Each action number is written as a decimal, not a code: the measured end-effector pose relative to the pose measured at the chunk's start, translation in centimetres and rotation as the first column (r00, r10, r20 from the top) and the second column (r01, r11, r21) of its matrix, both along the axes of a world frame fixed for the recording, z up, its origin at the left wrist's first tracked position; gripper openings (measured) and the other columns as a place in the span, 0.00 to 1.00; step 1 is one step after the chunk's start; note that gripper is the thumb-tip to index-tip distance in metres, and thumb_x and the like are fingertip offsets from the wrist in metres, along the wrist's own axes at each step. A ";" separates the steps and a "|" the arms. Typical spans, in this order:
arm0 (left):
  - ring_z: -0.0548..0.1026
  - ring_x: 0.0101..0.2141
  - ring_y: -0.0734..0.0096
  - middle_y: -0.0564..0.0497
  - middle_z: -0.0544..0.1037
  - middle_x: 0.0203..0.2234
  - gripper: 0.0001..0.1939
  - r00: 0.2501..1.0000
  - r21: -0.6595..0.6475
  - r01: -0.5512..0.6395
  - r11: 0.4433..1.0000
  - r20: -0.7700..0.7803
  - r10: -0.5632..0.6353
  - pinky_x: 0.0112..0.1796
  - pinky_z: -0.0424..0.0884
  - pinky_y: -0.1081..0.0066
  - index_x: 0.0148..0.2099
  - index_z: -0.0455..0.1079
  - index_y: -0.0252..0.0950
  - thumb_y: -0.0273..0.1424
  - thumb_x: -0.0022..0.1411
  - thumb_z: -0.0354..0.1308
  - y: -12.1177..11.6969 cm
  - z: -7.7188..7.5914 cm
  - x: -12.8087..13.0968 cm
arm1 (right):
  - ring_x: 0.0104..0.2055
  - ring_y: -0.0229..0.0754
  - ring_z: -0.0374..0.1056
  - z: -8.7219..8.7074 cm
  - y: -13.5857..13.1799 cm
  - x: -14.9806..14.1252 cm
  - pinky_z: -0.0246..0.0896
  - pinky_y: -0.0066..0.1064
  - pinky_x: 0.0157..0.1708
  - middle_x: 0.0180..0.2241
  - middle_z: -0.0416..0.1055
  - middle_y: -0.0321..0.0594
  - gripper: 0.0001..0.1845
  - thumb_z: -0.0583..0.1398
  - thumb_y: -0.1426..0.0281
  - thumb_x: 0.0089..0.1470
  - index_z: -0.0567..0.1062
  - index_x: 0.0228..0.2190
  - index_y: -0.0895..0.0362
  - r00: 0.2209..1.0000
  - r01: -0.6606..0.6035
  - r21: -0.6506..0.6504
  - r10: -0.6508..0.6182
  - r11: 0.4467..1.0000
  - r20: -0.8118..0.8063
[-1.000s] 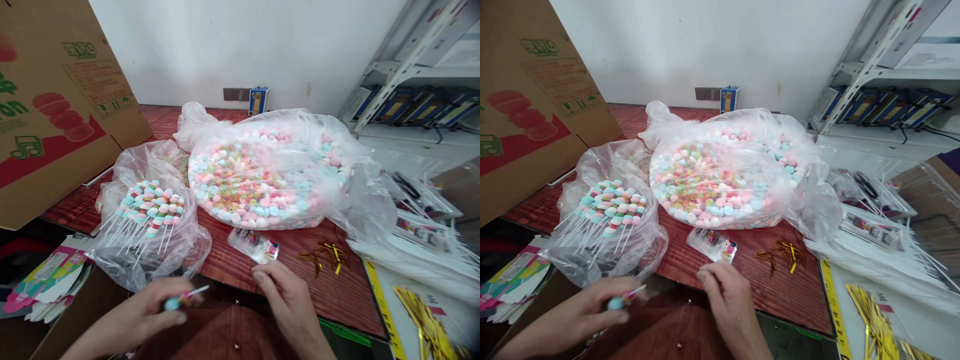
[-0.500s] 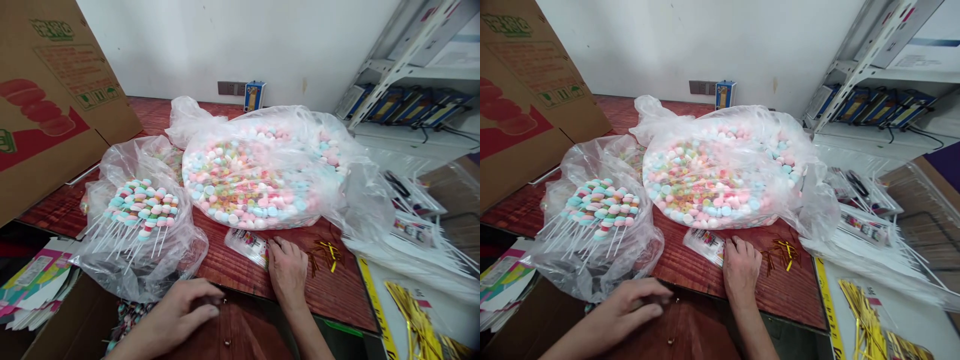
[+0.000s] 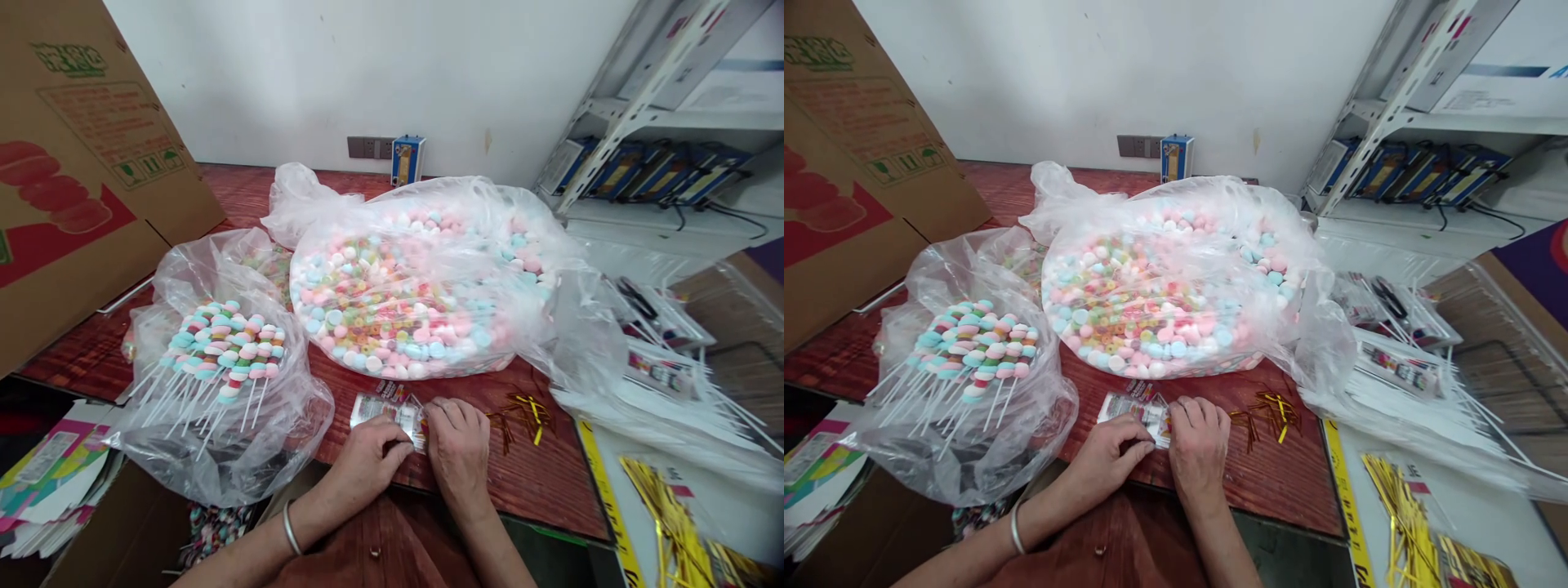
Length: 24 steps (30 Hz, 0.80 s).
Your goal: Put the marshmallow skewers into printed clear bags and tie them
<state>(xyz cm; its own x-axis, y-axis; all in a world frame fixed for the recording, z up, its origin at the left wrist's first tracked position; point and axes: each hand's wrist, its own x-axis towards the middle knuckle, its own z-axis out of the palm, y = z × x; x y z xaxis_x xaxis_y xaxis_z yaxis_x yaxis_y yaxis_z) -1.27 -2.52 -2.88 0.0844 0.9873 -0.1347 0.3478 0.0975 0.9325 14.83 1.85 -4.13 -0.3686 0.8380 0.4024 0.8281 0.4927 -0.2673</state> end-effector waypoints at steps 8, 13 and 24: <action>0.76 0.34 0.73 0.50 0.80 0.33 0.09 0.201 -0.560 -0.138 0.817 0.792 0.577 0.41 0.72 0.69 0.37 0.75 0.34 0.31 0.54 0.69 0.3 0.8 1.1 | 0.50 0.48 0.69 2.3 -1.5 1.0 0.57 0.44 0.53 0.47 0.78 0.42 0.14 0.58 0.75 0.61 0.77 0.46 0.49 0.936 -0.158 0.107 0.183 0.982 -0.299; 0.76 0.33 0.74 0.51 0.80 0.31 0.12 0.230 -0.541 -0.211 0.814 0.782 0.579 0.41 0.73 0.71 0.36 0.76 0.32 0.29 0.49 0.73 1.3 2.0 1.4 | 0.45 0.47 0.73 2.1 -1.8 0.1 0.69 0.38 0.43 0.47 0.76 0.46 0.24 0.63 0.63 0.58 0.70 0.54 0.54 0.573 -0.221 -0.472 -0.278 0.853 -0.771; 0.67 0.23 0.78 0.57 0.71 0.20 0.18 0.482 -0.339 -0.377 0.862 0.724 0.494 0.28 0.66 0.76 0.26 0.67 0.34 0.35 0.44 0.75 1.9 2.9 1.7 | 0.30 0.40 0.63 3.7 -1.9 -0.9 0.55 0.29 0.31 0.24 0.68 0.35 0.17 0.56 0.63 0.64 0.70 0.25 0.55 0.755 -0.096 -0.375 -0.178 0.922 -0.631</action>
